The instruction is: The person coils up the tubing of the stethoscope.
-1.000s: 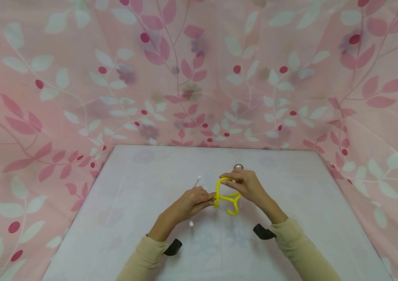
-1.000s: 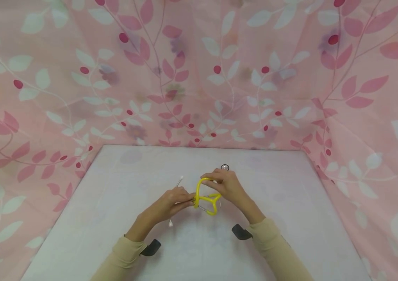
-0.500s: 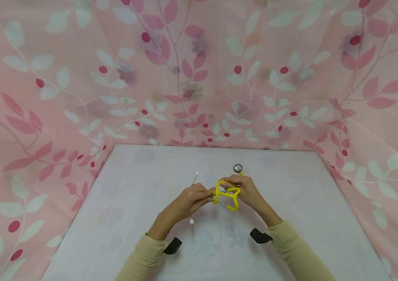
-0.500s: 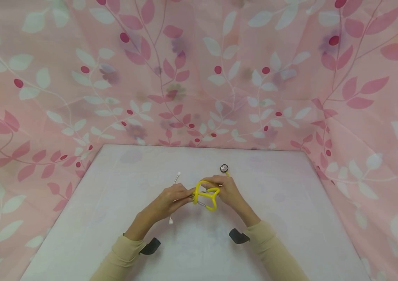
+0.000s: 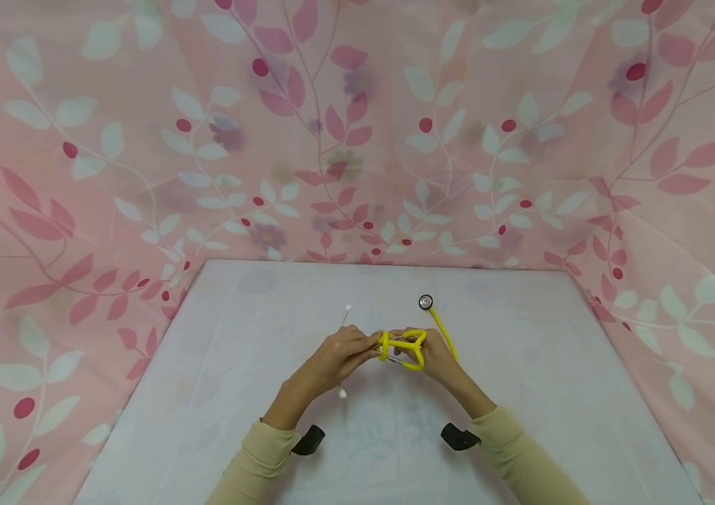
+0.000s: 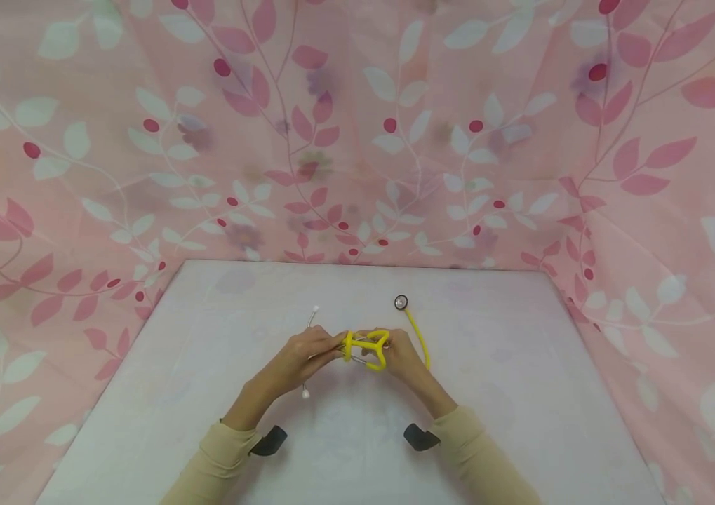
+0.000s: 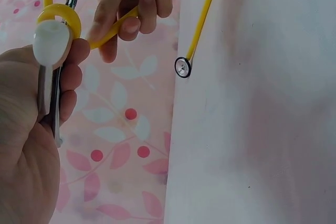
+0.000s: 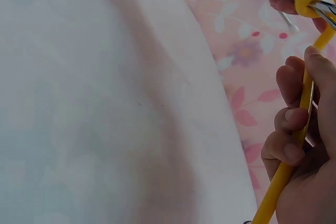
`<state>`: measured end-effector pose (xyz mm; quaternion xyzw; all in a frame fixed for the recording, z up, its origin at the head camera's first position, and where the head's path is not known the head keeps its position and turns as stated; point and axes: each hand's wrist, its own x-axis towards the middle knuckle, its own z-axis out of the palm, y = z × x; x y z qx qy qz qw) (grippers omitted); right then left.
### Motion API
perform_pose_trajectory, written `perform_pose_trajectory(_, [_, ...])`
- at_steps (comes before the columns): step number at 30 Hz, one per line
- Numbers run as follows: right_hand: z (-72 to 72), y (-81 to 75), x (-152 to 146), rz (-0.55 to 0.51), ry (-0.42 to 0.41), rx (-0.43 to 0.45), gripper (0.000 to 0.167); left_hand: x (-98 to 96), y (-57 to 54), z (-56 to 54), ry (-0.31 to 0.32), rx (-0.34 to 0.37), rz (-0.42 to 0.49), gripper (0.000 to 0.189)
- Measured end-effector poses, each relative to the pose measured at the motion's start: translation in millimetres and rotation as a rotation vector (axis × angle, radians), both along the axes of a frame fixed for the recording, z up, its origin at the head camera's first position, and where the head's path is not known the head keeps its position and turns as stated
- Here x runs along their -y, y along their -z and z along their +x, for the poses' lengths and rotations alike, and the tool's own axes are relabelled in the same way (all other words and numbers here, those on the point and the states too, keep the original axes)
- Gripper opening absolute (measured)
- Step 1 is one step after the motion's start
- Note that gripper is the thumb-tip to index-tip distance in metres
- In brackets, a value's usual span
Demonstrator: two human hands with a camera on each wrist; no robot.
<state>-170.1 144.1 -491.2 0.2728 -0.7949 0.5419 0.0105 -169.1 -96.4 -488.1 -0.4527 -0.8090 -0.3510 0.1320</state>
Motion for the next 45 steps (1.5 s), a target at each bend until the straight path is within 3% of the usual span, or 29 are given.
perform_pose_trajectory(2, [3.1, 2.9, 2, 0.005, 0.013, 0.025, 0.017, 0.1, 1.4, -1.4, 0.0, -0.011, 0.006, 0.045])
perform_pose_trajectory(8, [12.9, 8.1, 8, -0.003, 0.029, 0.212, 0.022, 0.3, 5.1, -3.5, 0.001, -0.028, 0.02, 0.044])
perform_pose_trajectory(10, [15.3, 11.0, 10, -0.004, 0.007, 0.222, 0.023, 0.3, 6.0, -3.8, -0.002, -0.034, 0.024, 0.044])
perform_pose_trajectory(14, [18.2, 21.0, 11, -0.003, -0.031, 0.169, 0.023, -0.2, 8.6, -4.8, -0.007, -0.042, 0.033, 0.044])
perform_pose_trajectory(20, [16.0, 46.2, 12, -0.012, 0.006, 0.145, 0.023, -1.0, 14.0, -7.5, -0.018, -0.024, 0.057, 0.043])
perform_pose_trajectory(22, [16.2, 47.9, 13, -0.003, 0.005, 0.116, 0.023, -1.5, 15.4, -8.4, -0.029, -0.014, 0.056, 0.043])
perform_pose_trajectory(31, [23.1, 40.1, 14, 0.146, 0.027, -0.121, 0.022, -1.4, 18.1, -9.6, -0.075, 0.056, 0.052, 0.05])
perform_pose_trajectory(38, [35.4, 31.5, 14, 0.276, 0.006, -0.159, 0.022, 2.4, 20.4, -14.8, -0.125, 0.038, 0.065, 0.045])
perform_pose_trajectory(45, [54.6, 15.8, 13, 0.507, 0.055, -0.279, 0.026, 13.0, 19.5, -18.5, -0.193, 0.052, 0.077, 0.044])
